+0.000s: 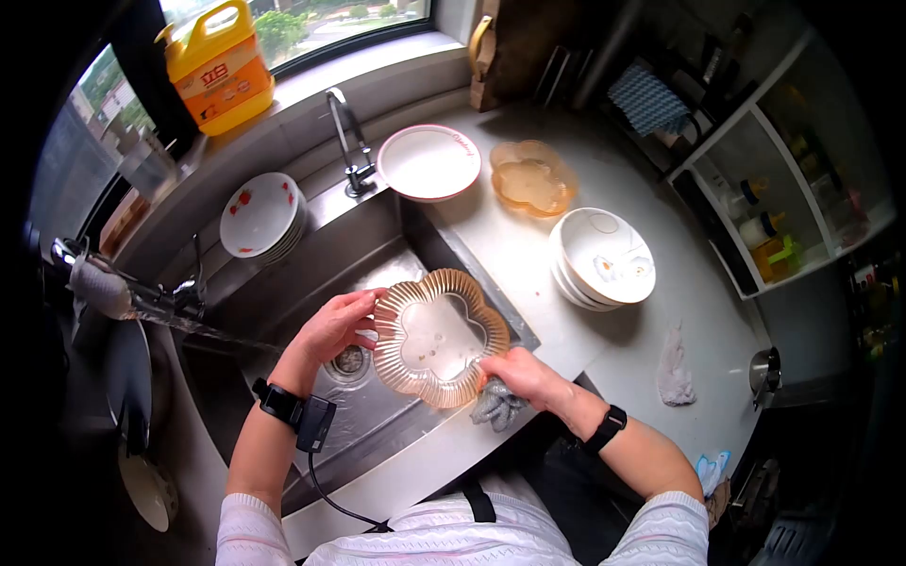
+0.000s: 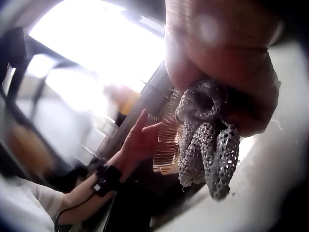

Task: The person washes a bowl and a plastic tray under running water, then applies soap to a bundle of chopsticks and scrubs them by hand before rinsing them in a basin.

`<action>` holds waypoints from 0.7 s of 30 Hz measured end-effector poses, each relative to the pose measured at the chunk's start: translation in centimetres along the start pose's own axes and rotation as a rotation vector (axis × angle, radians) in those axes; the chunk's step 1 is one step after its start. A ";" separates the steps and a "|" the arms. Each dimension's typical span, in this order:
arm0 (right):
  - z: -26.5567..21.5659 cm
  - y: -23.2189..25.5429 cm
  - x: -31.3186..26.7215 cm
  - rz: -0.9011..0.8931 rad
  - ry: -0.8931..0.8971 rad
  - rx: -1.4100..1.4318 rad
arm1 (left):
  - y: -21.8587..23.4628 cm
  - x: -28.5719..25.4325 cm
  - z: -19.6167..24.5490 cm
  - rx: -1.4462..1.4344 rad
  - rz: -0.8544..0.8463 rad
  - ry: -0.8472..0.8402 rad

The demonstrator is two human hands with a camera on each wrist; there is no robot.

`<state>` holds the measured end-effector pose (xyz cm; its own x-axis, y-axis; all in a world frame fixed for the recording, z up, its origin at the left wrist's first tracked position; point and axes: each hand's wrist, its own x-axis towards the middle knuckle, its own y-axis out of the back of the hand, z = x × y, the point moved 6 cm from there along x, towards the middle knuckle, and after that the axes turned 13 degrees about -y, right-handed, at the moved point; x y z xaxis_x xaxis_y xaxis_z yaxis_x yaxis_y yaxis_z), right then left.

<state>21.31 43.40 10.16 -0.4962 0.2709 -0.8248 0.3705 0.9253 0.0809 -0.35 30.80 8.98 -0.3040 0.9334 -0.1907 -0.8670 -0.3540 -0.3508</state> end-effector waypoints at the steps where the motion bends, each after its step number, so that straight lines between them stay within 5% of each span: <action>1: -0.7 -1.4 2.1 -0.050 -0.096 -0.048 | 1.7 -2.6 -1.3 -0.117 0.016 0.029; 5: -4.5 -9.9 8.6 -0.219 -0.134 -0.150 | 6.2 -10.0 -4.3 -0.394 0.216 -0.088; 7: -6.5 -14.6 10.1 -0.343 -0.090 -0.195 | 10.2 -12.9 -6.7 -0.390 0.487 -0.093; 12: -8.3 -20.2 17.6 -0.253 0.015 -0.425 | 16.5 -17.6 -11.0 -0.226 0.981 -0.063; 17: -7.9 -25.7 19.8 -0.298 0.283 -0.425 | 17.8 -18.5 -14.0 -0.222 1.100 -0.020; 19: -5.9 -29.7 19.9 -0.417 0.579 -0.509 | 18.0 -18.1 -15.1 -0.237 1.107 -0.031; 21: -4.1 -32.9 16.5 -0.578 0.597 -0.894 | 18.0 -17.1 -15.7 -0.255 1.017 -0.105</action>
<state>-2.30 18.53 -3.86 -0.7791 -0.3791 -0.4992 -0.5779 0.7429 0.3379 -4.58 7.51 -8.43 -0.8848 0.1863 -0.4271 -0.0795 -0.9635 -0.2555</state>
